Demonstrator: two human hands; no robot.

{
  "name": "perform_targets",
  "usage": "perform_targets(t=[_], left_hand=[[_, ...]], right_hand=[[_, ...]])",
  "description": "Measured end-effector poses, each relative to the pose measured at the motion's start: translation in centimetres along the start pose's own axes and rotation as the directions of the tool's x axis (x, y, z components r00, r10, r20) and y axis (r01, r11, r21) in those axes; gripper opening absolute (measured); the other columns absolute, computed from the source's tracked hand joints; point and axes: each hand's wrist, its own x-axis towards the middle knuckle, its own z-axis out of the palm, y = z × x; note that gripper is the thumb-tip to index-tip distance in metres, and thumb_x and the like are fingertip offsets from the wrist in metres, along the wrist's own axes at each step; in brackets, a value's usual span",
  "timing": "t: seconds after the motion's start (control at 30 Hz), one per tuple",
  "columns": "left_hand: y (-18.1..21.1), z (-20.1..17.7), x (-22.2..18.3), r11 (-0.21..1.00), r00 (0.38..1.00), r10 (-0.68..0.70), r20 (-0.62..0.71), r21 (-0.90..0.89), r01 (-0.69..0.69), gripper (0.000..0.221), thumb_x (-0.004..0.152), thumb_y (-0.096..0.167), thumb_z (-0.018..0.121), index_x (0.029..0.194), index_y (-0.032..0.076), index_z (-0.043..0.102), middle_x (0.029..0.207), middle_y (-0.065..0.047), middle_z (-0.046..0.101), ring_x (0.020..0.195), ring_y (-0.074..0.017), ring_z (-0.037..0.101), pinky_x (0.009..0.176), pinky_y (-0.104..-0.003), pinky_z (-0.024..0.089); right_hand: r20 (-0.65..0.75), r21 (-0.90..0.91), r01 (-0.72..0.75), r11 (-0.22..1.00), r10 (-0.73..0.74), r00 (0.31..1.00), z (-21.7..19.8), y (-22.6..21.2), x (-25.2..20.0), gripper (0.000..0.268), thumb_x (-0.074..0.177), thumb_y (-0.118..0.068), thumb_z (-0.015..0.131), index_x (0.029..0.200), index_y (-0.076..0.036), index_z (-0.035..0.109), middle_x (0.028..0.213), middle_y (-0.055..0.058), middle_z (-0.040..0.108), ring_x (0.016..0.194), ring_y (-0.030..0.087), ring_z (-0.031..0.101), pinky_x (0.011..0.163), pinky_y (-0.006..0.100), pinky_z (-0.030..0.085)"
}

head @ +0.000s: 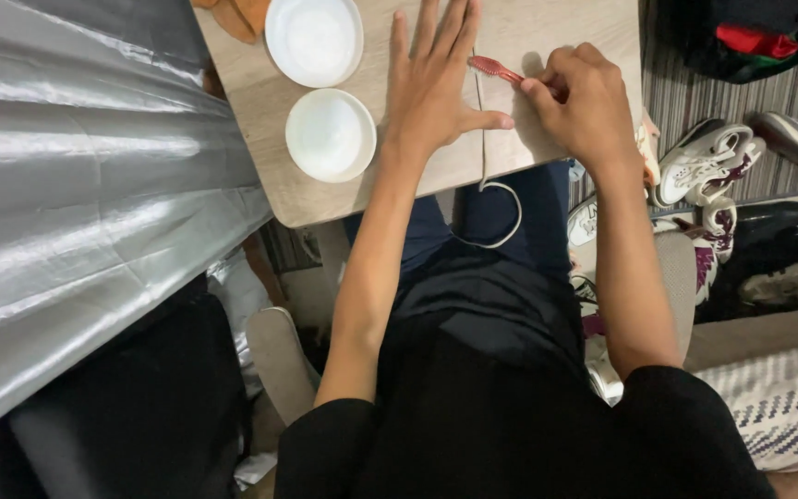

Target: Applying adhesive or treatment to a shoe lace or thin component using a small brush at a repair bench.

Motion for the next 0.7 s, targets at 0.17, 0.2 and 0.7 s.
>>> perform_targets(t=[0.17,0.2,0.7], left_hand=[[-0.2,1.2,0.4,0.994,0.995,0.006,-0.097,-0.109,-0.016,0.132,0.083,0.096,0.082,0.162,0.010,0.021,0.168,-0.007,0.019,0.153,-0.0308,0.008,0.123,-0.059,0.006],[-0.2,1.7,0.6,0.990,0.984,0.021,-0.174,-0.136,-0.045,0.131,0.077,0.095,0.084,0.160,0.009,0.027,0.166,-0.006,0.029,0.151,-0.0292,0.014,0.121,-0.059,0.007],[-0.1,1.5,0.8,0.980,0.999,-0.016,-0.051,-0.200,0.005,0.135,0.079,0.094,0.087,0.163,0.014,0.016,0.170,-0.013,0.016,0.153,-0.0409,0.003,0.123,-0.060,-0.003]], right_hand=[[0.082,0.085,-0.052,0.995,0.045,0.996,-1.1,-0.4,-1.3,0.027,0.109,-0.015,0.077,0.090,-0.001,0.063,0.093,0.014,0.055,0.080,0.028,0.055,0.072,0.041,0.043],[0.137,0.083,-0.077,0.994,0.065,0.989,-1.4,-0.4,-1.6,0.028,0.108,-0.015,0.078,0.089,-0.002,0.063,0.093,0.014,0.056,0.080,0.028,0.057,0.073,0.041,0.044],[0.127,0.015,-0.019,1.000,0.017,0.992,-2.0,-1.9,-0.2,0.022,0.104,-0.009,0.082,0.093,0.005,0.069,0.095,0.016,0.054,0.073,0.031,0.057,0.068,0.043,0.046]])
